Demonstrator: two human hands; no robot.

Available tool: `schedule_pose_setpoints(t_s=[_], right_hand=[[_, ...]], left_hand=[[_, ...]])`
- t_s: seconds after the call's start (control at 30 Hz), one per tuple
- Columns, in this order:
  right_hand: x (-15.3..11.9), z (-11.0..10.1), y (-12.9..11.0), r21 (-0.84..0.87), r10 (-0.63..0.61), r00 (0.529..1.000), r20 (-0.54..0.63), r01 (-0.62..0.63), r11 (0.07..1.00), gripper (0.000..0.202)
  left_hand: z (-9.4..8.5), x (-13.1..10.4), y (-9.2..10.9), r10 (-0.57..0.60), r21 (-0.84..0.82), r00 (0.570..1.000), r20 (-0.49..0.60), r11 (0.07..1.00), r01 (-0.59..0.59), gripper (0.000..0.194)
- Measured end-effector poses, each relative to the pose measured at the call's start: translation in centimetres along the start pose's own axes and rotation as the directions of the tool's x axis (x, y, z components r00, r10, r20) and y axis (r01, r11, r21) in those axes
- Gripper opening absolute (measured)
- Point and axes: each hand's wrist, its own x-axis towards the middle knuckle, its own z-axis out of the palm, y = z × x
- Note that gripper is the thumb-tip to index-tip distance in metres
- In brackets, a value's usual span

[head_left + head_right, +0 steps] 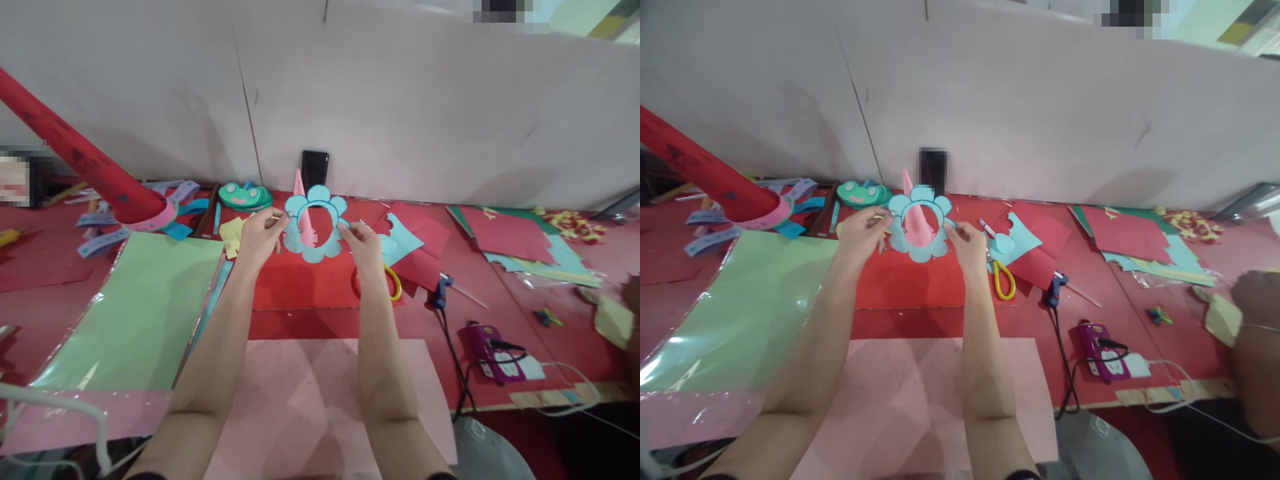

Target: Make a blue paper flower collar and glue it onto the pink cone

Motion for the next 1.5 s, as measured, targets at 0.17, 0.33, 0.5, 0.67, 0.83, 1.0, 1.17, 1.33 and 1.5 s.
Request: schedule_pose_setpoints(t_s=[0.17,0.33,0.5,0.67,0.83,1.0,1.17,1.33,1.5], right_hand=[[0.1,0.0,0.1,-0.042,-0.028,1.0,-0.006,0.028,0.999,0.027],[0.1,0.0,0.1,-0.071,-0.039,0.999,-0.007,0.039,0.997,0.029],[0.0,-0.1,0.1,-0.099,-0.047,0.998,-0.03,0.044,0.994,0.026],[-0.2,-0.1,-0.2,-0.094,-0.012,0.999,0.037,0.015,0.995,0.029],[-0.3,0.2,-0.5,0.032,0.028,0.996,0.091,-0.031,0.999,0.03],[-0.2,0.4,-0.2,0.133,0.066,0.997,0.04,-0.071,0.989,0.028],[-0.1,0.2,0.0,0.159,0.027,0.999,0.018,-0.03,0.987,0.04],[0.1,0.1,0.4,0.069,0.0,1.0,0.015,-0.001,0.998,0.04],[0.3,0.0,0.7,-0.013,-0.061,0.998,-0.015,0.061,0.998,0.02]], left_hand=[[0.0,0.0,0.0,0.0,0.018,1.0,0.002,1.0,0.0,0.019],[0.0,0.1,-0.2,-0.005,0.025,1.0,-0.011,1.0,0.005,0.018],[0.0,0.0,0.0,-0.021,-0.005,1.0,-0.014,1.0,0.021,0.017],[0.1,0.0,-0.1,-0.063,-0.143,0.998,0.019,0.988,0.065,0.016],[0.4,0.1,-0.4,-0.046,-0.188,0.999,0.018,0.981,0.048,0.011],[0.4,0.1,-0.3,-0.015,-0.107,1.0,-0.021,0.994,0.013,0.007],[0.4,0.2,-0.2,0.046,0.014,0.997,-0.055,0.999,-0.045,0.014],[0.3,0.2,-0.4,0.072,0.014,0.997,-0.019,0.997,-0.072,0.04],[0.4,0.2,-0.5,-0.009,-0.024,0.998,0.057,1.0,0.01,0.047]])
